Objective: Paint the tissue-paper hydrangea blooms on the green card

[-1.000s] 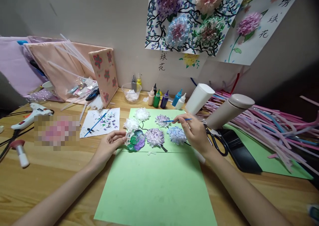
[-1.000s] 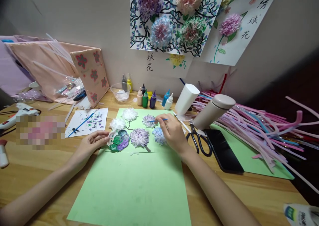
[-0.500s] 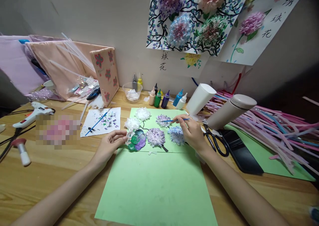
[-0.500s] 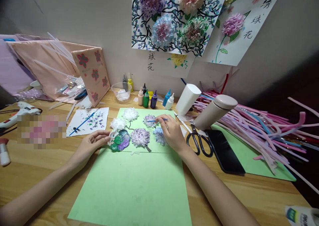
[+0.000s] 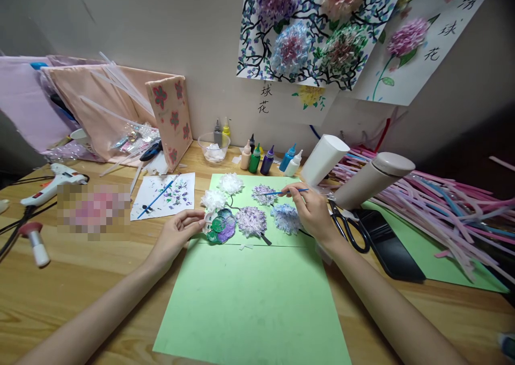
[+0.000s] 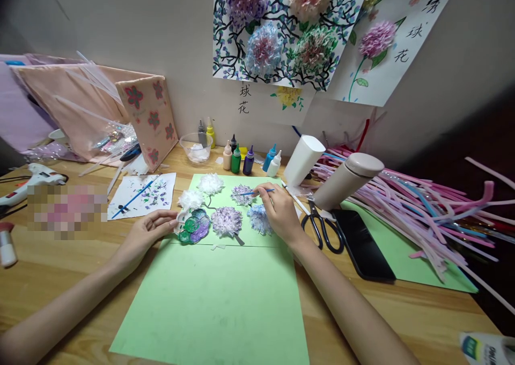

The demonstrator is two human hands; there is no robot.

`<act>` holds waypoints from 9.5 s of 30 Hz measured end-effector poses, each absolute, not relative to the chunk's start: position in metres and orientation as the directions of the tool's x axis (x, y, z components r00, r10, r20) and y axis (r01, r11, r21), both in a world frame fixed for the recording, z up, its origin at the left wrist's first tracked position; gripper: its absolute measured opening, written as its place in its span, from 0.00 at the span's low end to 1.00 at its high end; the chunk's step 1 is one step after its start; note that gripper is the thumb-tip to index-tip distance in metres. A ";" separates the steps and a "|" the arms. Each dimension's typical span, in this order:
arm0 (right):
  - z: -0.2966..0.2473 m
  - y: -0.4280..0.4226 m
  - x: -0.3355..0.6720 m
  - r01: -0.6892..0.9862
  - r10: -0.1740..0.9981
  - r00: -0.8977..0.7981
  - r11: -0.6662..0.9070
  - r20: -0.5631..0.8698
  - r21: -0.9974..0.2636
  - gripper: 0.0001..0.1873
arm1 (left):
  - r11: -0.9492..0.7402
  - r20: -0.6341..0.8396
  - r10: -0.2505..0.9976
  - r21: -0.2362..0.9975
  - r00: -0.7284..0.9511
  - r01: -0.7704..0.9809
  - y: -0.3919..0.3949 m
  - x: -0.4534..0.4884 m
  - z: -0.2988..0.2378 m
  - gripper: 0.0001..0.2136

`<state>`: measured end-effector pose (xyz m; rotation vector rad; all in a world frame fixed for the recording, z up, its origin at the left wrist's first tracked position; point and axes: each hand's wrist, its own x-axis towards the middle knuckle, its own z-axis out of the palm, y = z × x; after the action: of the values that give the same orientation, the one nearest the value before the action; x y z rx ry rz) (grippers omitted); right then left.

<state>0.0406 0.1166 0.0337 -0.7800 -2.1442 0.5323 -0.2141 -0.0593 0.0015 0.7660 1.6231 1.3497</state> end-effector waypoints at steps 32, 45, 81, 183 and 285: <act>0.047 0.085 0.037 0.252 0.529 -0.507 0.846 0.680 -0.470 0.13 | 0.184 -0.212 0.853 0.977 -0.477 -0.106 -0.059 -0.209 0.008 0.22; 0.025 0.098 0.033 0.271 0.410 -0.570 0.912 0.712 -0.308 0.10 | 0.185 -0.205 0.856 0.979 -0.475 -0.089 -0.060 -0.211 0.005 0.21; 0.043 0.077 0.037 0.027 0.374 -0.486 0.910 0.790 -0.414 0.13 | 0.189 -0.219 0.862 0.976 -0.457 -0.111 -0.060 -0.211 0.006 0.20; 0.039 0.068 0.030 0.000 0.481 -0.594 0.802 0.645 -0.598 0.14 | 0.185 -0.220 0.852 0.975 -0.474 -0.121 -0.060 -0.210 0.007 0.21; 0.032 0.052 0.023 -0.057 0.265 -0.819 0.845 0.509 -0.532 0.12 | 0.146 -0.181 0.883 0.983 -0.433 -0.113 -0.059 -0.212 -0.001 0.19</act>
<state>0.0226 0.0523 0.0319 -0.1518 -2.4312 0.7260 -0.2123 -0.0593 -0.0007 0.7724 1.5472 1.4331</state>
